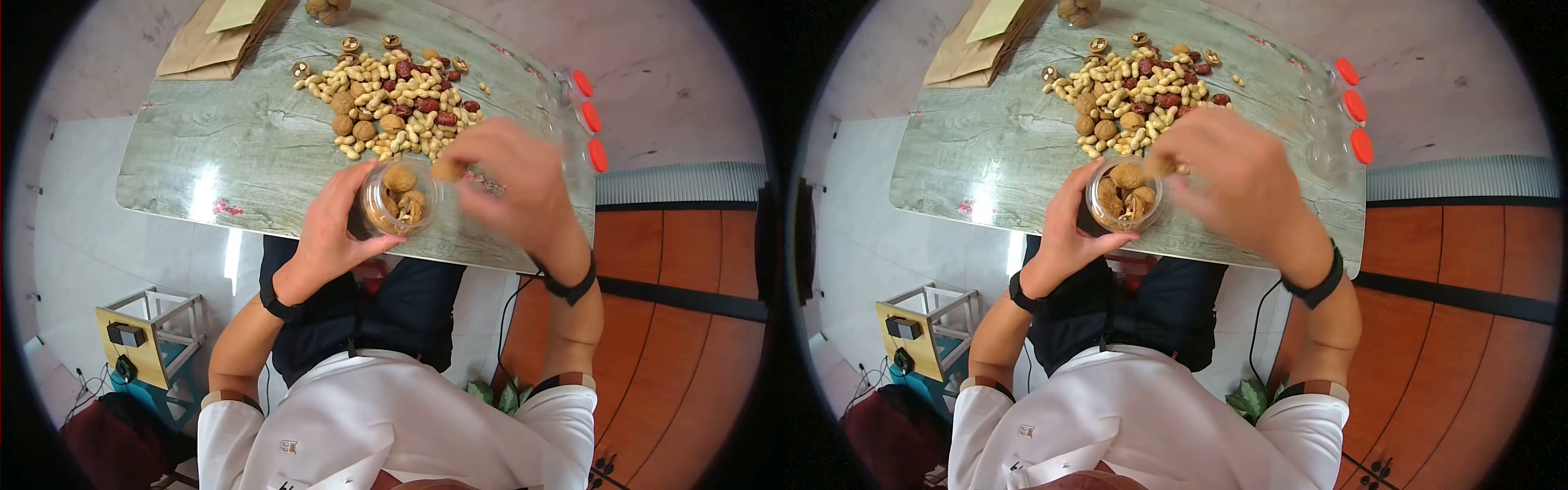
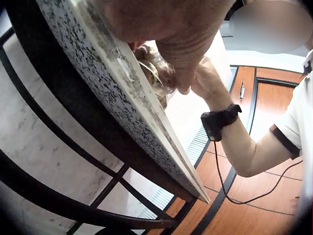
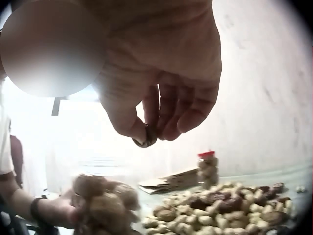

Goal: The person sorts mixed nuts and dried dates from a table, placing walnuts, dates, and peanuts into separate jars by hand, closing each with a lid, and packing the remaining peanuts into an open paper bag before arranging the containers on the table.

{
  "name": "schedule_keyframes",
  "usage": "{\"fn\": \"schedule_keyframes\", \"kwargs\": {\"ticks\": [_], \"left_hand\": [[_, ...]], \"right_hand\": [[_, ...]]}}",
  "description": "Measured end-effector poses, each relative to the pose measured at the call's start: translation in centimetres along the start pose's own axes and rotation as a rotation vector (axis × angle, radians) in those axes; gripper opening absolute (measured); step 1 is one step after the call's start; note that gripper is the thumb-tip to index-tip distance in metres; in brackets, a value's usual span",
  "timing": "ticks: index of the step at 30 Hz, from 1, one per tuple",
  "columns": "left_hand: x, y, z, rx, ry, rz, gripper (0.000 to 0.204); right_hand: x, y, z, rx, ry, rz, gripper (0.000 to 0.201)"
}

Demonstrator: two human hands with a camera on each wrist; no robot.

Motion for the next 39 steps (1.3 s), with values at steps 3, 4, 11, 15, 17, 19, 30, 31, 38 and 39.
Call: {"fn": "schedule_keyframes", "kwargs": {"ticks": [3, 4, 11, 15, 17, 19, 30, 31, 38, 39], "left_hand": [[0.2, -0.1, -0.4, -0.036, -0.052, 0.026, 0.099], [0.2, -0.1, -0.5, -0.033, -0.056, 0.028, 0.099], [-0.1, -0.2, -0.4, -0.027, -0.030, 0.019, 0.103], [-0.1, -0.1, -0.3, -0.020, -0.023, 0.019, 0.103], [-0.1, -0.2, -0.2, -0.017, -0.020, 0.018, 0.102], [-0.1, -0.1, -0.1, -0.012, -0.017, 0.019, 0.102], [-0.2, 0.0, 0.0, -0.018, -0.015, 0.022, 0.102], [-0.2, 0.1, 0.1, -0.016, -0.013, 0.020, 0.102], [-0.5, 0.3, 0.5, 0.020, -0.007, 0.063, 0.095], [-0.4, 0.3, 0.5, 0.014, -0.016, 0.059, 0.094]], "right_hand": [[1.2, 0.3, -4.1, -0.194, -0.020, -0.082, 0.021], [1.5, 0.5, -4.3, -0.225, -0.045, -0.100, 0.022], [0.0, -1.7, 9.4, 0.231, -0.252, -0.195, 0.024], [3.7, -6.0, 12.7, 0.231, -0.264, -0.345, 0.021], [4.3, -6.6, 13.6, 0.245, -0.287, -0.317, 0.017], [4.8, -6.9, 14.0, 0.238, -0.308, -0.342, 0.017], [-0.7, -0.9, 2.6, 0.316, 0.154, -0.177, 0.033], [-0.3, 0.1, -0.2, 0.077, 0.132, -0.213, 0.030], [3.9, 0.9, -5.8, -0.407, -0.032, -0.454, 0.011], [3.8, 1.2, -6.0, -0.411, -0.034, -0.455, 0.011]]}}
Point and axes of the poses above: each hand's wrist, its own y-axis towards the middle knuckle, its own x-axis out of the palm, z = x × y, the point moved 9 cm from there along y, towards the middle knuckle, and after that the axes turned 6 degrees about z, right-handed, at the moved point
